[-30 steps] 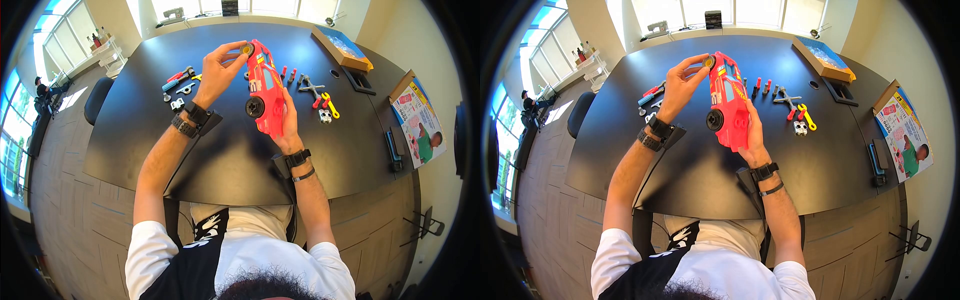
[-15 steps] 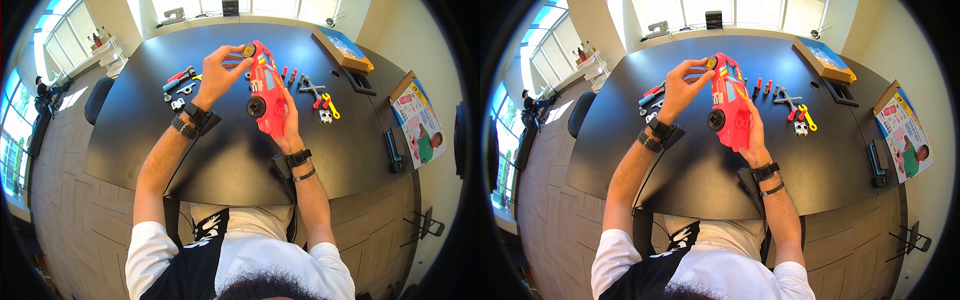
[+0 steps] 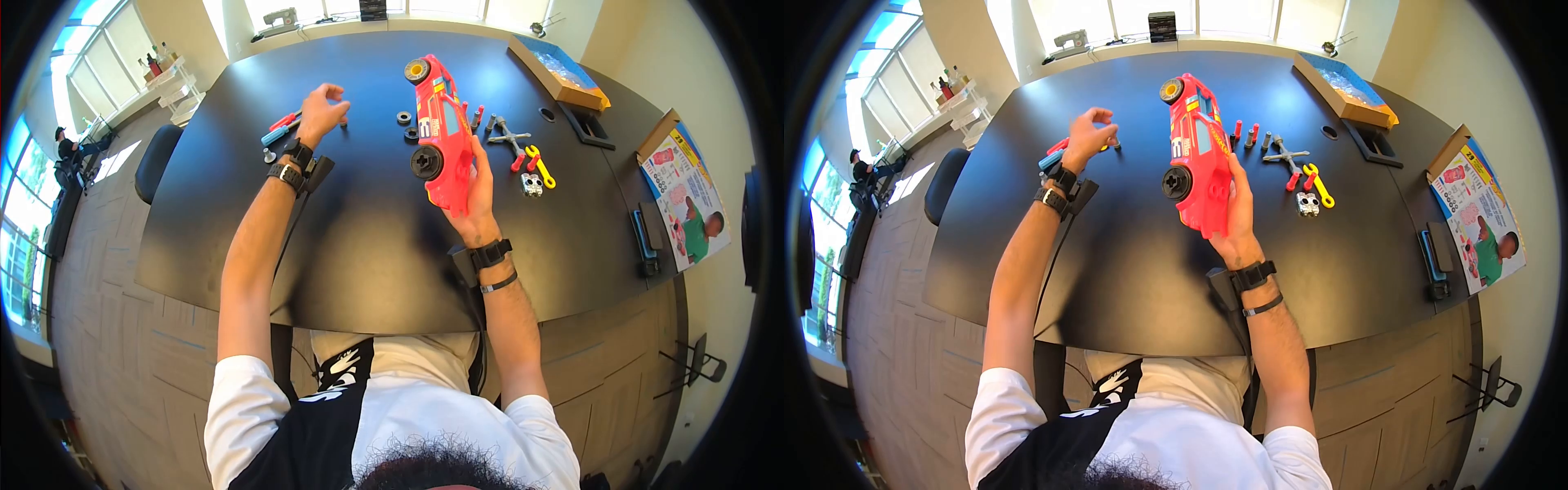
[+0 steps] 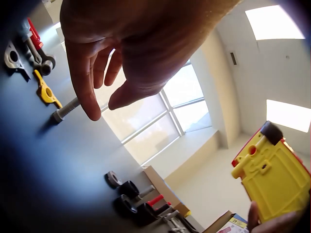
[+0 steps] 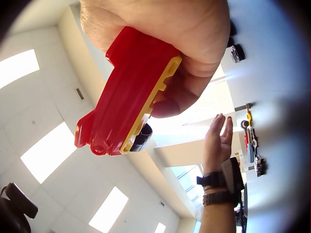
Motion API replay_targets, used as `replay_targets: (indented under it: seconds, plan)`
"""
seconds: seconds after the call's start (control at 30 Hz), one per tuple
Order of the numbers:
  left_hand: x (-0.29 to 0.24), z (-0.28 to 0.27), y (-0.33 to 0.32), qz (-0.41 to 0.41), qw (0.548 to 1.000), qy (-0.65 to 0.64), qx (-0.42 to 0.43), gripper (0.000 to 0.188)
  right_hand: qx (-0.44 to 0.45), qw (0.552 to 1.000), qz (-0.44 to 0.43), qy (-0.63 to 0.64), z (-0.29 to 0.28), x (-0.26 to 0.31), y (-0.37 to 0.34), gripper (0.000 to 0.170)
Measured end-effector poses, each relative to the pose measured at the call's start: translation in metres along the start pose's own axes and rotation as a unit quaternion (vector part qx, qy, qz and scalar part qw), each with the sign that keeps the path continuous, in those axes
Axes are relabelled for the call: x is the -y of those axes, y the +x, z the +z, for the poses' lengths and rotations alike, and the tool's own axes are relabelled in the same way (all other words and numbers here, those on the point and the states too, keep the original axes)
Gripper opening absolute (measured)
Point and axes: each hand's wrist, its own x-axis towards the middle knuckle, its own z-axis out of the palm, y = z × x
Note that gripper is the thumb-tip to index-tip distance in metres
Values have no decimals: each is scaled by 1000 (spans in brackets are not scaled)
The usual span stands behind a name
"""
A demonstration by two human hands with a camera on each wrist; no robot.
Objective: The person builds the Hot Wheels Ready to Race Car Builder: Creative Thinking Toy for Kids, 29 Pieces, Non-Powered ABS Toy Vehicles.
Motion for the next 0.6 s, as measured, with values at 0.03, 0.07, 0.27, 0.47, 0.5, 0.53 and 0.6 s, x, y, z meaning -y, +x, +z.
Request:
replay_targets:
  seconds: [0.03,0.07,0.27,0.47,0.5,0.53,0.6]
  plan:
    - [24,5,5,-21,999,24,-3,38,-1,1000,-2,-1,0,0,0,63]
    - [44,11,10,-42,998,49,-6,41,2,1000,2,1,-1,0,0,63]
    - [91,29,27,-123,989,79,-15,50,22,1000,0,2,-5,-2,3,63]
    - [69,26,20,-85,996,27,-15,38,22,1000,-11,1,-9,-1,2,61]
    - [64,25,19,-75,995,-62,-31,33,34,999,-4,1,-13,0,4,61]
    - [46,19,15,-93,988,-123,18,21,46,999,4,0,-16,-1,4,61]
    - [17,14,8,-71,987,-141,37,23,32,999,-1,-4,-10,-2,3,61]
